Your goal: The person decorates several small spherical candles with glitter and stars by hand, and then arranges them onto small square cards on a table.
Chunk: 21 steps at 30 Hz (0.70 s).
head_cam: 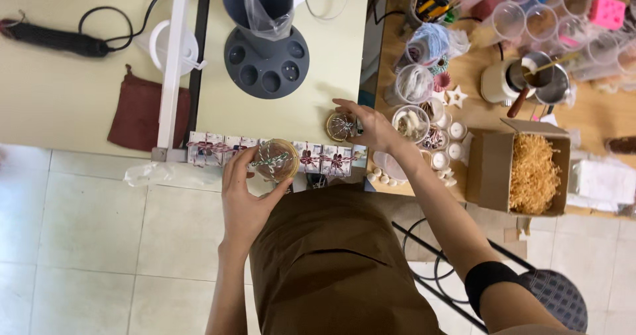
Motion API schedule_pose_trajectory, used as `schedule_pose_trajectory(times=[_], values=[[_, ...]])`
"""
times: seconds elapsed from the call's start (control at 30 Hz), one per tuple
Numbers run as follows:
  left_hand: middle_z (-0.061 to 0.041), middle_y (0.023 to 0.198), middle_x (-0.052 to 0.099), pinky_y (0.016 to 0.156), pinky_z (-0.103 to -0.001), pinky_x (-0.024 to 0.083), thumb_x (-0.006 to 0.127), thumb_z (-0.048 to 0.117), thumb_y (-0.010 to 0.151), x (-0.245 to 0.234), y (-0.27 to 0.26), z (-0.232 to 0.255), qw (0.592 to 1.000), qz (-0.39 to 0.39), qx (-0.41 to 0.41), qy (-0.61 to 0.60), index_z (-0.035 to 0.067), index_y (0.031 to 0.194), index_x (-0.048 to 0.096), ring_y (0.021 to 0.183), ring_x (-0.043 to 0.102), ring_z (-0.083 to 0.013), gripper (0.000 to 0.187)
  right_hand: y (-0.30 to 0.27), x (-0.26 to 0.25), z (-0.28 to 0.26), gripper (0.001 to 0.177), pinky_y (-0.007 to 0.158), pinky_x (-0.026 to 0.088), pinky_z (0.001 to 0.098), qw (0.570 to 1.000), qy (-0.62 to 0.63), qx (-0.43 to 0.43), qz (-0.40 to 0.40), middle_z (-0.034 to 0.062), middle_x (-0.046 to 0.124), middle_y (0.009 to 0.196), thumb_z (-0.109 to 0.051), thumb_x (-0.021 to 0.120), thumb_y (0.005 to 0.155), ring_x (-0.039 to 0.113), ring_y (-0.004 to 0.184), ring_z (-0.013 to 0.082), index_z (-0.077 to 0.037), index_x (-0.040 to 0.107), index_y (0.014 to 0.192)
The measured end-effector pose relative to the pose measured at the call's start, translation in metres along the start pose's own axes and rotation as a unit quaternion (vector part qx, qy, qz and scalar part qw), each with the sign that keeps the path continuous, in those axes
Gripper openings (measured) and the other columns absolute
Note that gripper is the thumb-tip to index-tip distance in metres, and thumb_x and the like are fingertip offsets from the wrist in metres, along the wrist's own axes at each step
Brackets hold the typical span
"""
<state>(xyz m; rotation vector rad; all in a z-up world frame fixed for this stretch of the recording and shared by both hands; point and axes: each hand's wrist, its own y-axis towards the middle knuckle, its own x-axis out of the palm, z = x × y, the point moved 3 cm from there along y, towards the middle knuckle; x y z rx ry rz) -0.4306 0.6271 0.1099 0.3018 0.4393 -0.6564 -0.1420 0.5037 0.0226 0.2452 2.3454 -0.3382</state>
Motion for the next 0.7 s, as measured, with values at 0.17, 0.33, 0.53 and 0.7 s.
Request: schedule_pose_trajectory(times=[0.17,0.33,0.53,0.7], values=[[-0.012,0.133,0.059,0.090,-0.038,0.055,0.091,0.020,0.076,-0.003,0.015,-0.006,0.999,-0.031,0.021,0.000,0.004,0.135,0.057,0.121,0.059,-0.0278,0.070,0.003,0.001,-0.004,0.106,0.111,0.041,0.0408,1.000,-0.024,-0.004,0.001,0.0126,0.064,0.138,-0.004,0.090,0.064,0.061,0.129,0.0325,-0.018,0.036,0.154],[-0.012,0.132,0.060,0.093,-0.038,0.054,0.090,0.020,0.076,-0.007,0.027,-0.011,0.998,-0.054,0.012,-0.002,0.004,0.135,0.059,0.121,0.059,-0.0269,0.069,0.003,0.005,0.002,0.103,0.110,0.043,0.0397,1.000,-0.010,0.001,-0.002,0.0138,0.062,0.141,-0.003,0.089,0.064,0.060,0.130,0.0309,-0.016,0.039,0.153],[-0.013,0.130,0.061,0.102,-0.044,0.050,0.092,0.024,0.075,-0.001,0.044,-0.032,0.997,-0.060,0.052,0.026,0.002,0.133,0.059,0.122,0.060,-0.0304,0.070,-0.002,0.003,-0.005,0.099,0.110,0.045,0.0392,1.000,-0.005,0.021,0.006,0.0157,0.056,0.145,-0.001,0.086,0.066,0.060,0.131,0.0304,-0.015,0.040,0.152],[-0.013,0.130,0.061,0.100,-0.043,0.052,0.092,0.032,0.073,0.043,0.075,-0.071,0.989,-0.130,0.062,0.022,0.004,0.131,0.059,0.121,0.061,-0.0301,0.073,-0.009,-0.005,-0.015,0.099,0.111,0.041,0.0413,0.998,-0.038,0.052,0.022,0.0180,0.051,0.149,0.008,0.078,0.067,0.052,0.135,0.0335,-0.015,0.038,0.154]])
